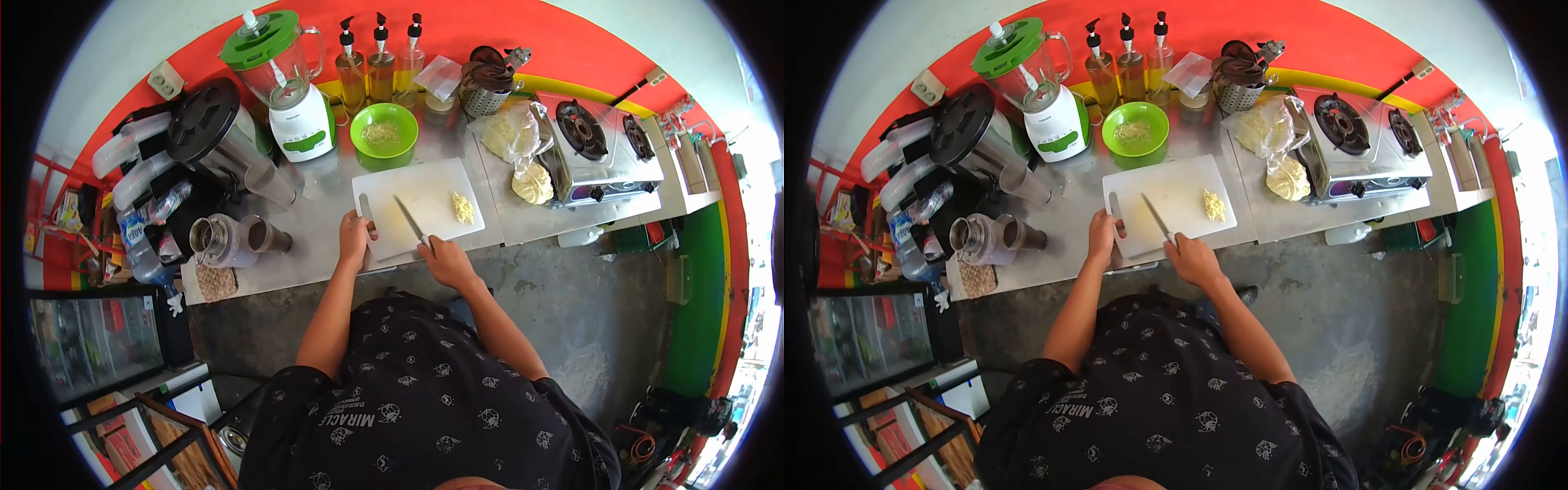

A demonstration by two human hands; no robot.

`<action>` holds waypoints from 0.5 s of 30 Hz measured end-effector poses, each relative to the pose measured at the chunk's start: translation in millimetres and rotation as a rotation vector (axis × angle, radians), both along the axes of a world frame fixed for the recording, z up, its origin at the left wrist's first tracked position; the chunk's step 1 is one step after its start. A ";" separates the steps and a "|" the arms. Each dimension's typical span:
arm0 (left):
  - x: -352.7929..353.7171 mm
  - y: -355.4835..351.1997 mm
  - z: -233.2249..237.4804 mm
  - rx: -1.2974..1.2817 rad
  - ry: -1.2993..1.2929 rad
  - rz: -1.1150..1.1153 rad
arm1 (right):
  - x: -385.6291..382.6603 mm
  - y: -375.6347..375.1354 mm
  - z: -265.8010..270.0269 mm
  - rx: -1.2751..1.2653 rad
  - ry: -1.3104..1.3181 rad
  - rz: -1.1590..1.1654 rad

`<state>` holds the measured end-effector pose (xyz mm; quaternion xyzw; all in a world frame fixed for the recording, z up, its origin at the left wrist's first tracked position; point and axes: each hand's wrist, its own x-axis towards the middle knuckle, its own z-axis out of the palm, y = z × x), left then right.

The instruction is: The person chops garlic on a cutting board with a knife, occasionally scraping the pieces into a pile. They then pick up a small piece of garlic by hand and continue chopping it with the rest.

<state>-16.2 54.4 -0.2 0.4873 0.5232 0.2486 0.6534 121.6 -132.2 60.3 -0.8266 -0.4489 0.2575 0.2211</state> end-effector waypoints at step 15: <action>-21.7 -32.0 -20.8 -0.427 -0.424 -0.227 | 53.0 -38.2 -18.6 -0.212 -0.190 -0.213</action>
